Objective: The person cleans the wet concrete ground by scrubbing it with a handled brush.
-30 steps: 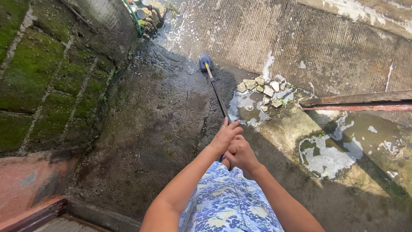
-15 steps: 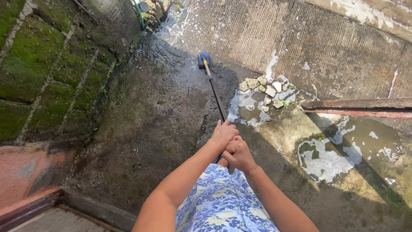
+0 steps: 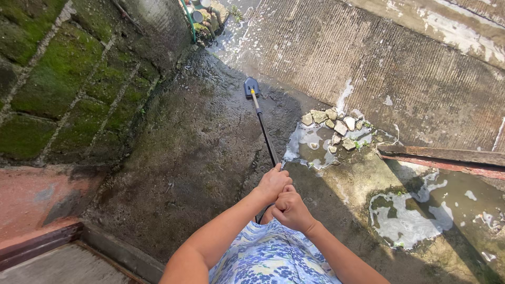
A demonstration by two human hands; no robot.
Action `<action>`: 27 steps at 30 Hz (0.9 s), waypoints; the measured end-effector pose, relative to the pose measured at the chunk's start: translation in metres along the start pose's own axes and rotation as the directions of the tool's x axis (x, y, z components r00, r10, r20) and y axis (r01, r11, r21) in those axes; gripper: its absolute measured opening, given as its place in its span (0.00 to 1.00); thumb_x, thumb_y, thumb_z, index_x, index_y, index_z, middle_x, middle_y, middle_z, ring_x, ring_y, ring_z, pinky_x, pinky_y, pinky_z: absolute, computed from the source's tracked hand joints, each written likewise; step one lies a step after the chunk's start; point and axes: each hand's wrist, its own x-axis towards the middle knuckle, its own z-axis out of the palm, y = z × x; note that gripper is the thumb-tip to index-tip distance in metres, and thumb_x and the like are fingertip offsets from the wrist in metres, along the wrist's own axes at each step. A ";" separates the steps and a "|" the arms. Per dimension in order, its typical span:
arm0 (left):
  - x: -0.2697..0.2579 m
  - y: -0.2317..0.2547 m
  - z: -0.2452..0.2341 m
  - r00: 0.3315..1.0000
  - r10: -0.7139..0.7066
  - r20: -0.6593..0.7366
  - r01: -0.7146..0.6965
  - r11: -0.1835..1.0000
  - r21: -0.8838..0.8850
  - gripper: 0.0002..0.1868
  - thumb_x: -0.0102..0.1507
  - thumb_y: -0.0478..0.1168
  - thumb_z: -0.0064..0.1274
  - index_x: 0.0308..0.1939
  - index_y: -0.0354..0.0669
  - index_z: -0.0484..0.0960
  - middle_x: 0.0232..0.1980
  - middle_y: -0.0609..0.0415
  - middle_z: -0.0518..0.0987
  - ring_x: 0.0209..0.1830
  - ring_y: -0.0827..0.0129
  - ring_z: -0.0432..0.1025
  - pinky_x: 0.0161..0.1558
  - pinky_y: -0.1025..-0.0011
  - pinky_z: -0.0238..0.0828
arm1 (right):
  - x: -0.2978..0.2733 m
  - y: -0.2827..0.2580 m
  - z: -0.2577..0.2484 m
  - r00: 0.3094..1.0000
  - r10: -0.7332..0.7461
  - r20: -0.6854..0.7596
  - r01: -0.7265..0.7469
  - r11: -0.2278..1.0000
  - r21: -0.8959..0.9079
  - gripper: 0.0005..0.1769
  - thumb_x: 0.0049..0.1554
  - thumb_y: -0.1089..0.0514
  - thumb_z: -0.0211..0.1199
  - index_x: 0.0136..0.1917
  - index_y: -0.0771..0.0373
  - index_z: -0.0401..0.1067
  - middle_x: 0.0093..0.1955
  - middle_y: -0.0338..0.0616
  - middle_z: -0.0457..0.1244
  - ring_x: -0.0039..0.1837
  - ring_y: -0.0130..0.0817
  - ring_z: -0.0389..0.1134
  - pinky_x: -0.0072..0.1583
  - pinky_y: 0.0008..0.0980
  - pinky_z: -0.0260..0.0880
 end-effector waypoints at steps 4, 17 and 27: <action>0.034 -0.040 0.024 0.986 -0.050 -0.159 0.043 0.998 -0.044 0.07 0.54 0.43 0.57 0.35 0.51 0.87 0.46 0.53 0.79 0.68 0.45 0.66 0.57 0.53 0.68 | 0.041 0.045 0.017 0.989 -0.110 0.099 0.120 0.988 -0.101 0.12 0.38 0.66 0.62 0.19 0.61 0.61 0.21 0.42 0.57 0.29 0.40 0.58 0.50 0.37 0.60; 0.025 -0.038 0.004 0.865 -0.086 -0.494 -0.122 0.920 -0.373 0.08 0.57 0.41 0.57 0.33 0.42 0.77 0.39 0.49 0.77 0.47 0.53 0.75 0.78 0.50 0.49 | 0.052 0.016 -0.024 0.932 -0.345 0.112 0.345 0.939 0.019 0.20 0.51 0.61 0.68 0.22 0.60 0.62 0.25 0.41 0.58 0.33 0.41 0.60 0.55 0.41 0.64; 0.089 -0.133 -0.075 0.988 -0.071 -0.139 0.051 0.988 -0.148 0.04 0.56 0.40 0.55 0.33 0.48 0.84 0.43 0.53 0.81 0.58 0.55 0.73 0.70 0.48 0.54 | 0.156 0.043 -0.018 0.981 -0.097 -0.166 0.110 0.991 0.070 0.18 0.52 0.65 0.64 0.24 0.62 0.62 0.25 0.42 0.58 0.30 0.39 0.58 0.52 0.36 0.62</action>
